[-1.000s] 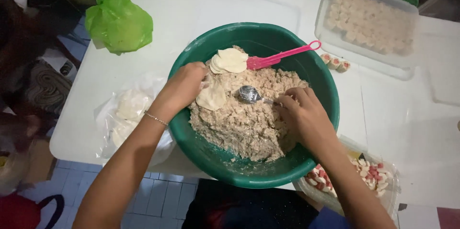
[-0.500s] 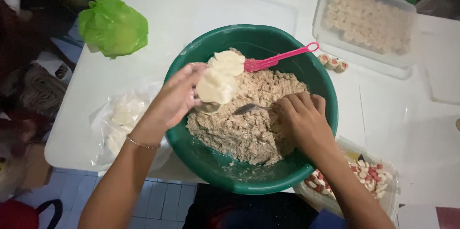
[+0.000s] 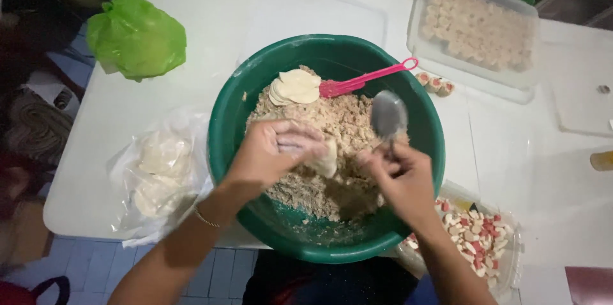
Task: Preparing and wrapping shumai dumplings by hand using a spoon and dough wrappers.
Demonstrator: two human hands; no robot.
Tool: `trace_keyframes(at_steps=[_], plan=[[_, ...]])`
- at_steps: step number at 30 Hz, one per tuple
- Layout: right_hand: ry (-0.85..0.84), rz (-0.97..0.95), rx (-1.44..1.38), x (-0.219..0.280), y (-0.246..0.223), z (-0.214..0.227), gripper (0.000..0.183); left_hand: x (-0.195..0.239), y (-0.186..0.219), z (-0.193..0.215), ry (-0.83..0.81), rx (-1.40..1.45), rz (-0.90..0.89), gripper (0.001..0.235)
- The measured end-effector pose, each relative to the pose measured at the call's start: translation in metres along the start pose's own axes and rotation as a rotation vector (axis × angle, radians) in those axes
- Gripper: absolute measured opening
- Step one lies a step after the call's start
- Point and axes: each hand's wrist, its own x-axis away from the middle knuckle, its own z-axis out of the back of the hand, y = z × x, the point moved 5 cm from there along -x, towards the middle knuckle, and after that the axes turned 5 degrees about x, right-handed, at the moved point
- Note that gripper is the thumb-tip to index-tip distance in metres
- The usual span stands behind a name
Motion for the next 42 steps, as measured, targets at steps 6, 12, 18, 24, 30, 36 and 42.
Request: trace_keyframes(at_steps=[6, 12, 18, 24, 30, 36, 42], plan=[[-0.119, 0.001, -0.232, 0.009, 0.004, -0.015, 0.027, 0.007, -0.024, -0.024, 0.024, 0.099, -0.008, 0.028], [-0.231, -0.054, -0.282, 0.009, -0.029, -0.011, 0.020, 0.014, -0.005, -0.029, -0.030, 0.159, -0.018, 0.028], [-0.311, -0.150, -0.501, 0.017, 0.015, -0.021, 0.009, 0.005, -0.007, -0.016, -0.029, 0.083, -0.090, 0.024], [-0.312, -0.119, -0.496, 0.015, 0.001, -0.018, 0.011, 0.017, 0.018, -0.020, 0.031, -0.235, -0.316, 0.020], [-0.264, -0.121, -0.500, 0.015, 0.011, -0.011, 0.011, 0.040, 0.017, -0.040, -0.046, -0.519, -0.584, 0.036], [-0.307, -0.080, -0.447, 0.017, 0.007, -0.011, 0.016, 0.038, -0.004, -0.045, -0.101, -0.454, -0.542, 0.029], [-0.110, -0.139, -0.629, 0.015, 0.024, -0.009, 0.013, 0.032, -0.018, -0.011, 0.292, 0.187, -0.086, 0.014]])
